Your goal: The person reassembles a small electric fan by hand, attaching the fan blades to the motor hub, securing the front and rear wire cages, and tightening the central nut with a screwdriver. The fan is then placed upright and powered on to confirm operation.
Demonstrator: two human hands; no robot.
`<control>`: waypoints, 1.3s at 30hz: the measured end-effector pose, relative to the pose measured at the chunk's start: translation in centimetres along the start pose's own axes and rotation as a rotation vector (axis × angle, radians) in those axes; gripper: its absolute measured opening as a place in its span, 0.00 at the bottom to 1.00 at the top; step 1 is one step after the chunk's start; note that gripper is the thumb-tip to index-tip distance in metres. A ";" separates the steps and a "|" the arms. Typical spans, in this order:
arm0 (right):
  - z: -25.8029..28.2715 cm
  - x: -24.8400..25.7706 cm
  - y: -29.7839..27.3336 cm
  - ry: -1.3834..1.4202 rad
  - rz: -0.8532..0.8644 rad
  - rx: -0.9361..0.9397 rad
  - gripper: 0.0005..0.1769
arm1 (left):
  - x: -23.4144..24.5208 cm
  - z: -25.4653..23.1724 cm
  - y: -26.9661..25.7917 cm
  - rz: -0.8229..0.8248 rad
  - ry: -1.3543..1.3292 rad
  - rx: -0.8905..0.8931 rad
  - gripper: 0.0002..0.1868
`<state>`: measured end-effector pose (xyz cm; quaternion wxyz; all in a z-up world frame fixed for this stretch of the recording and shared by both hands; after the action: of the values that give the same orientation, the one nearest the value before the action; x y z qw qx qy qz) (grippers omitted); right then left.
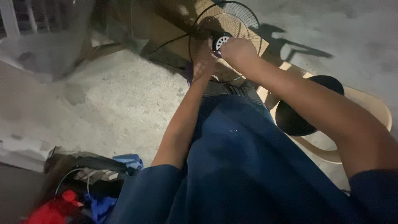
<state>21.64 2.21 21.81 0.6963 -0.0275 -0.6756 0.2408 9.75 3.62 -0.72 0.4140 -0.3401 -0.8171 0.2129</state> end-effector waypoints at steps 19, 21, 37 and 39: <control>0.3 3.8 5.1 0.428 0.518 -0.583 0.23 | -0.2 0.5 -2.1 -0.402 -0.277 -0.442 0.30; 0.0 4.3 5.0 0.440 0.562 -0.602 0.27 | -1.3 -0.4 -2.1 -0.334 -0.401 -0.360 0.27; -0.8 -0.1 3.9 0.142 0.379 -0.281 0.13 | 1.5 0.2 -2.7 -0.215 -0.055 -0.104 0.38; -0.9 0.5 4.1 0.266 0.362 -0.417 0.18 | 2.6 0.0 -2.4 -0.201 0.238 -0.176 0.44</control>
<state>21.22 6.26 20.69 0.7037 -0.3211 -0.5975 0.2114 7.79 3.86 2.19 0.4958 -0.3145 -0.8075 0.0564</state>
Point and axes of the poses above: each hand's wrist, its own y-axis towards the middle knuckle, its own x-axis out of the back of the hand, z = x × y, the point moved 1 cm from there along y, towards the middle knuckle, and after that the axes turned 1 degree about -z, right-handed, at the moved point
